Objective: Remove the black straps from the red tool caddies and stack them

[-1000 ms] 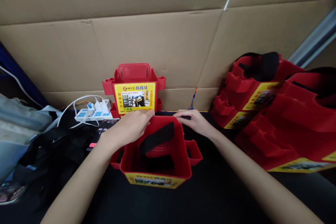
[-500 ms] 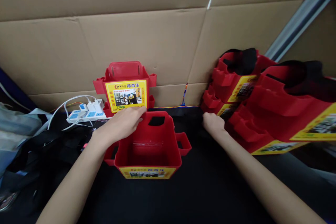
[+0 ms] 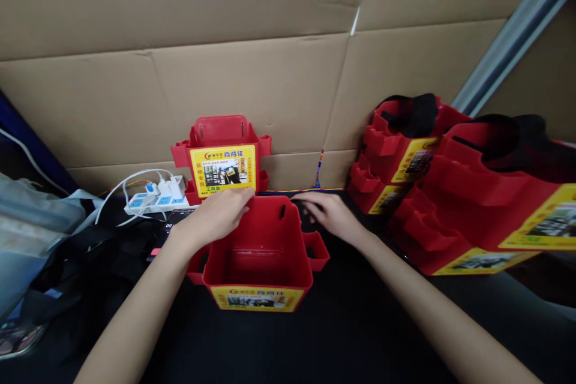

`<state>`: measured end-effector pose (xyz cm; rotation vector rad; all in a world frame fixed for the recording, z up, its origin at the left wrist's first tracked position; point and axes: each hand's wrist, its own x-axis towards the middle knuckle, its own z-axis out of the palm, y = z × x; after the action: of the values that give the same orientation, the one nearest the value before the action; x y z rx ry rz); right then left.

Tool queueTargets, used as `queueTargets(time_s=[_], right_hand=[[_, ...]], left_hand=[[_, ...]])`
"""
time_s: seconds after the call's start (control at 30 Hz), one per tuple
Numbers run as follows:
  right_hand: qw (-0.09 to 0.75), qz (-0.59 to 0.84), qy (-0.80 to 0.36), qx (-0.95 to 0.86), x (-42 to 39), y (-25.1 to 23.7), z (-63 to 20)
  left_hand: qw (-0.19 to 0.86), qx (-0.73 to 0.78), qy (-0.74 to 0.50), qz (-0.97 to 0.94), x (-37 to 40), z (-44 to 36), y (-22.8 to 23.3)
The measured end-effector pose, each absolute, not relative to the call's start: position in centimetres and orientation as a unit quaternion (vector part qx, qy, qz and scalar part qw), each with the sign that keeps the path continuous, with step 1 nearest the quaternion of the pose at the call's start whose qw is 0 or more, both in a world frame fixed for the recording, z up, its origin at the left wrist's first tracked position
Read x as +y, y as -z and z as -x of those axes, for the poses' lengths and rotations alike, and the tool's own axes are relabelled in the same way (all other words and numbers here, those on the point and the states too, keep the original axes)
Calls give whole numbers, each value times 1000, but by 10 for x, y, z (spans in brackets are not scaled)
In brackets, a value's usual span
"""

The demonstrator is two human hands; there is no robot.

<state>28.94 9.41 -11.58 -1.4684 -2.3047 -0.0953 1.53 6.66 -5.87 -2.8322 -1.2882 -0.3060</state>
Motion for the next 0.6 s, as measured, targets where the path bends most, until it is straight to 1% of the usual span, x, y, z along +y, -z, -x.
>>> queueTargets(time_s=[0.07,0.13,0.27,0.3,0.4,0.5,0.6], right_hand=[[212,602,64,-767,98,119,-310],[200,656,78,-724,94,128,-334],[160,693,95,-696,56,166,-367],[133,701,91,-695,42,178,-371],[91,680,71,-724,4,202,-377],[86,629,71,-770,-27,207,-373],[65,568,42,-820,-49,200,-364]], left_hand=[[12,-417,91,904,67,-17,57],[18,-422,89,902,64,-18,55],[86,-449,129,880,37,-15,58],[111,-463,144,868,25,-11,64],[138,-507,170,834,-10,4,91],[99,-489,134,856,-31,10,117],[70,-456,113,880,-27,-6,122]])
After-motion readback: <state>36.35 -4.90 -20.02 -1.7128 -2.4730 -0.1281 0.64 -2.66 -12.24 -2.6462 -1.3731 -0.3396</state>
